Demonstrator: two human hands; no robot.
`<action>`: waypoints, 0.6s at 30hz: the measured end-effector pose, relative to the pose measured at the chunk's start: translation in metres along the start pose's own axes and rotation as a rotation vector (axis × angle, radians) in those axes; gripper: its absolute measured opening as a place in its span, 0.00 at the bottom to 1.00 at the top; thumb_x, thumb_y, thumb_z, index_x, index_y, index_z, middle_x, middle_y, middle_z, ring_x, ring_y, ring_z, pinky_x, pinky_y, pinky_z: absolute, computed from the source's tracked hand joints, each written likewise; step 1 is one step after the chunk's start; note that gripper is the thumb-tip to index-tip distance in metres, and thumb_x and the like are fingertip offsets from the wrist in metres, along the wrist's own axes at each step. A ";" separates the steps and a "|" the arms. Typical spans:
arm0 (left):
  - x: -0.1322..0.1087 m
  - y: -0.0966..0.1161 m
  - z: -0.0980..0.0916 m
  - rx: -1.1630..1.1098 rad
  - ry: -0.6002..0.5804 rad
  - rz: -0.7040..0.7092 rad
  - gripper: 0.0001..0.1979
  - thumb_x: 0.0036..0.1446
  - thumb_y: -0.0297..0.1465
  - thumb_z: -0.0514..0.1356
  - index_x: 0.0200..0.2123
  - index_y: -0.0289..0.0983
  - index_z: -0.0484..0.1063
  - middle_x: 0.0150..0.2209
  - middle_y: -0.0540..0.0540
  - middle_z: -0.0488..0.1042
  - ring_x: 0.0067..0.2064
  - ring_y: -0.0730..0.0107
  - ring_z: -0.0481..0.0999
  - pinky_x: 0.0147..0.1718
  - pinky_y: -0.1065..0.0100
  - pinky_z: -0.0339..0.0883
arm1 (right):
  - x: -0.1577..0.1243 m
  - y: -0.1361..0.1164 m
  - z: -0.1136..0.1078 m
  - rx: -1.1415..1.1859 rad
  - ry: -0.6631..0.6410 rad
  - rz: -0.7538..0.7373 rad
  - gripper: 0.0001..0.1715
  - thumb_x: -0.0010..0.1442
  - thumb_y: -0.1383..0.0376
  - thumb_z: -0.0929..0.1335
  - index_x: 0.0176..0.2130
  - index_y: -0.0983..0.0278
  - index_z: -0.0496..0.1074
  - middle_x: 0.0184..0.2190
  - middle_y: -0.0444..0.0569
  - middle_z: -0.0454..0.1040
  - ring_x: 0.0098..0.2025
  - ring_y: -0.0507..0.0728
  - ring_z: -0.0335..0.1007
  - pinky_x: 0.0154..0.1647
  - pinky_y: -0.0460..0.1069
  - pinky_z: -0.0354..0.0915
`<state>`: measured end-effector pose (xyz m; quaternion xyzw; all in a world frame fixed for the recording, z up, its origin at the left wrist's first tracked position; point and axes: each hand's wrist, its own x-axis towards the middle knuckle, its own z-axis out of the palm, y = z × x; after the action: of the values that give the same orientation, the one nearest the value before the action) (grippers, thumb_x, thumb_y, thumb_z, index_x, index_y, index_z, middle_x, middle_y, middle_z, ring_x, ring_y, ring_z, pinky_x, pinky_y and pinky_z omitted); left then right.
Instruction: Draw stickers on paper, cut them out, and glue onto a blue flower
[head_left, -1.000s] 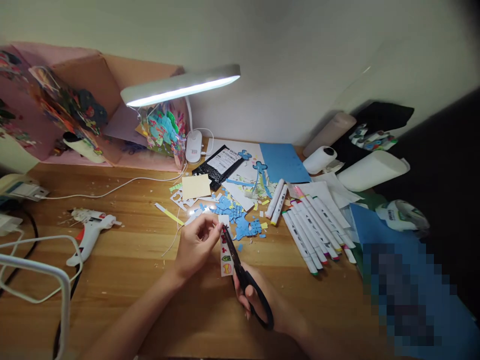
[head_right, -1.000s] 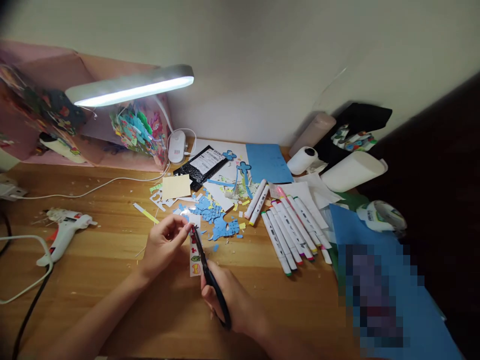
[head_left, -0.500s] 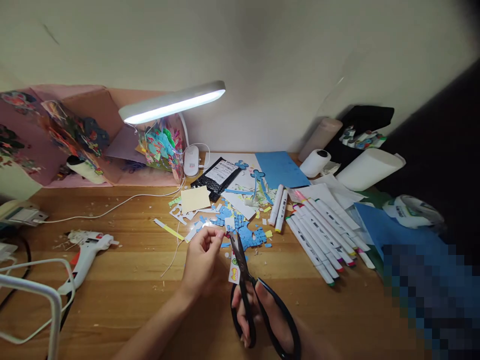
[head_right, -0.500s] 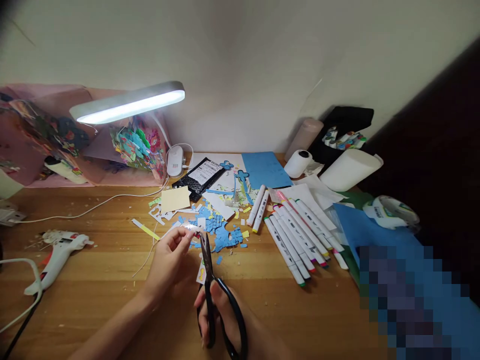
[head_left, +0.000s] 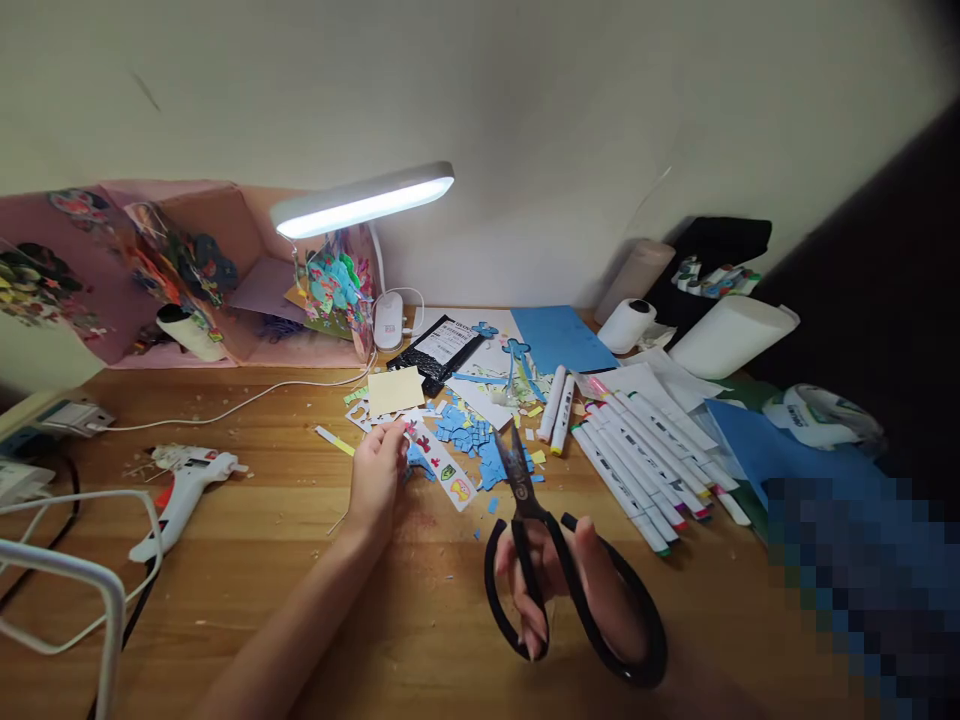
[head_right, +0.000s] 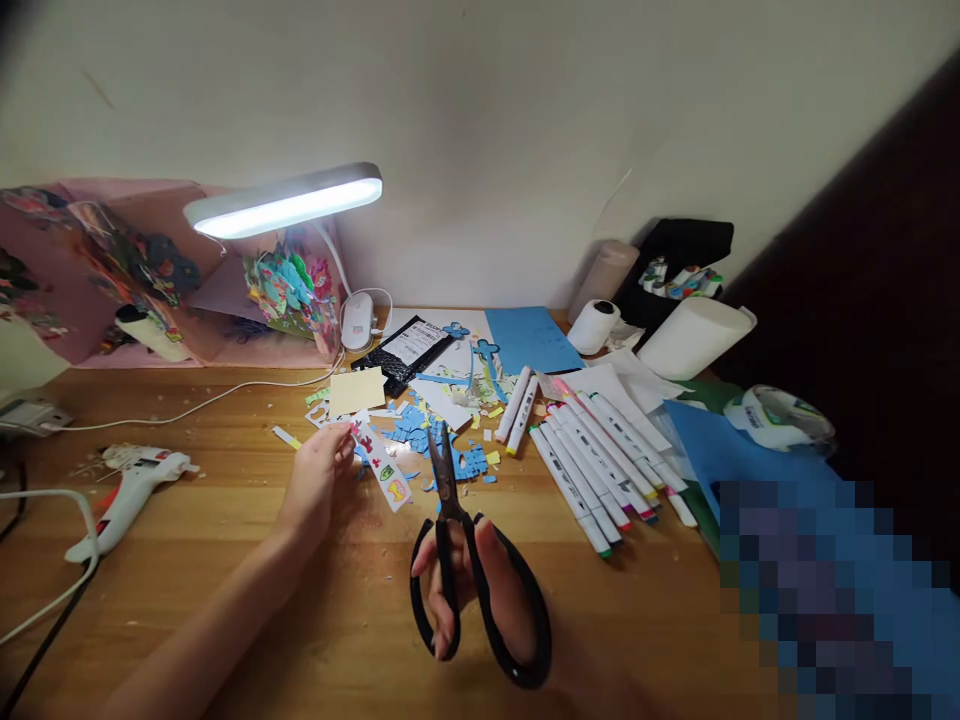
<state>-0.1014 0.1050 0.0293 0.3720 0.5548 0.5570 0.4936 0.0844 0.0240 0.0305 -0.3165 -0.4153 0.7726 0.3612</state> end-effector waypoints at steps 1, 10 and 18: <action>0.000 -0.001 0.000 -0.003 0.011 0.008 0.14 0.49 0.40 0.56 0.22 0.36 0.59 0.18 0.58 0.51 0.18 0.81 0.48 0.17 0.76 0.43 | 0.002 0.002 -0.001 0.026 -0.079 0.049 0.45 0.48 0.31 0.50 0.32 0.67 0.66 0.12 0.42 0.62 0.13 0.51 0.61 0.17 0.46 0.60; -0.025 -0.001 0.017 0.079 -0.112 0.042 0.14 0.50 0.39 0.57 0.23 0.35 0.64 0.20 0.55 0.56 0.21 0.79 0.54 0.20 0.75 0.50 | 0.004 0.025 0.012 -0.008 -0.077 0.080 0.46 0.49 0.32 0.50 0.34 0.69 0.66 0.15 0.43 0.63 0.16 0.51 0.61 0.19 0.45 0.60; -0.044 0.003 0.024 0.147 -0.174 0.110 0.11 0.55 0.38 0.56 0.27 0.36 0.66 0.26 0.51 0.66 0.29 0.74 0.65 0.29 0.74 0.59 | 0.002 0.023 0.013 -0.200 -0.042 -0.053 0.44 0.55 0.36 0.47 0.37 0.68 0.66 0.18 0.44 0.64 0.19 0.51 0.61 0.25 0.48 0.62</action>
<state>-0.0682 0.0685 0.0409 0.4839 0.5278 0.5066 0.4801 0.0663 0.0110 0.0156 -0.3235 -0.5060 0.7240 0.3394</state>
